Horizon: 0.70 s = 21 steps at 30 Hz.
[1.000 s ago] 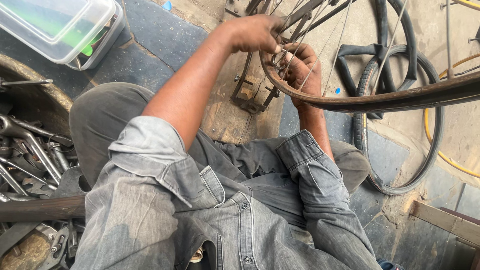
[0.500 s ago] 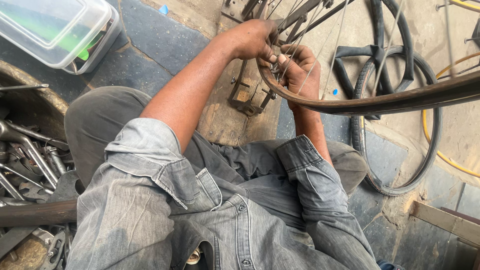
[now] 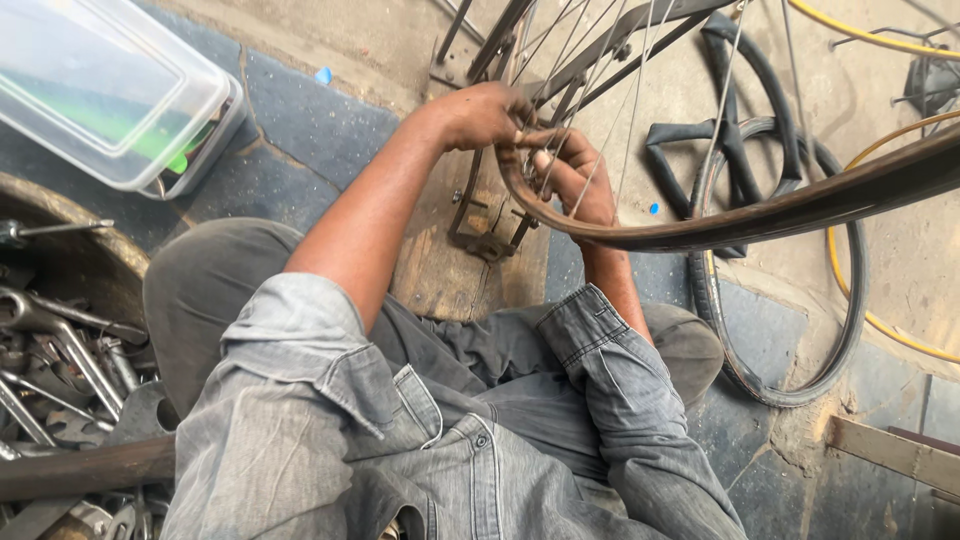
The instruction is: The person sits on the floor and uses a spoke wrench to adjust the tension of the spokes on a bicycle wheel mounted in a truing stand. They rotate the wheel and repeatedly tighten or loosen individual spokes to true the rim.
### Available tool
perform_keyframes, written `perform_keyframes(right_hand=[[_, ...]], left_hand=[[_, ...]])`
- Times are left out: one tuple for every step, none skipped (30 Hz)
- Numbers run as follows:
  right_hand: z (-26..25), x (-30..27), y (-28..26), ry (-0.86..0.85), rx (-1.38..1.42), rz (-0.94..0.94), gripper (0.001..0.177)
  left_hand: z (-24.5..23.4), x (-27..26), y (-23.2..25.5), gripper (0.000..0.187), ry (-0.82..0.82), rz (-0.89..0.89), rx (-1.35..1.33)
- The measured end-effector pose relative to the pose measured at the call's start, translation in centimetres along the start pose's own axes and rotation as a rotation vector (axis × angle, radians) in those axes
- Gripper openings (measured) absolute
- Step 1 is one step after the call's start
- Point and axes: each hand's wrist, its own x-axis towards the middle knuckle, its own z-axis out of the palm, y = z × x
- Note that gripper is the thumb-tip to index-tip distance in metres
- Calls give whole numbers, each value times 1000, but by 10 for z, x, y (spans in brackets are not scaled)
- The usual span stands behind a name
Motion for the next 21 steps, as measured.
perform_keyframes(right_hand=[[-4,-1,0,-52,55,7,28],[-8,-1,0,-83,74,6,28],[-13,-1,0,-114,94,4,27],[-16,-1,2,-144,113,2,27],[-19,-1,4,-162,147,-10,26],[-21,-2,7,-179,181,-24,25],[-22,-2,9,-196,216,-39,24],[-21,-2,12,-162,166,-48,24],[-19,-1,14,-129,118,-57,25],[-20,-4,15,-73,68,-68,26],[-21,-7,15,-58,69,-74,27],[-19,-11,17,-33,71,-78,28],[-17,-15,18,-7,74,-82,30],[-16,-16,16,15,-3,-87,28],[-13,-18,14,39,-79,-90,27],[-9,-19,12,54,-152,-84,26],[-5,-21,9,54,-123,-95,27],[0,-22,6,44,-90,-103,28],[3,-25,1,33,-59,-112,30],[5,-30,-3,13,-41,-108,31],[7,-35,-7,-7,-24,-104,34]], left_hand=[[-1,1,0,43,-15,-17,-2],[-1,1,0,44,-30,-32,-3],[-1,1,2,43,-39,-53,-4],[-1,1,5,43,-48,-74,-4],[-2,0,9,44,-56,-95,-5],[-2,-2,14,42,-86,-88,-53],[-3,-5,19,41,-117,-80,-101],[-5,-9,25,41,-153,-72,-140],[-9,-15,31,43,-97,-38,-85],[-9,-19,39,46,-61,6,-29],[-10,-23,47,50,-25,53,25],[-9,-28,54,50,-13,51,49],[-9,-32,62,49,-1,49,73],[-9,-35,69,48,19,26,57],[-9,-38,75,48,39,2,41],[-9,-41,80,46,65,20,13],[-8,-42,85,45,90,38,-17],[-7,-44,89,43,122,48,-47],[-5,-44,94,42,118,37,-89],[-2,-46,96,40,120,16,-134],[1,-47,97,39,121,-5,-179]])
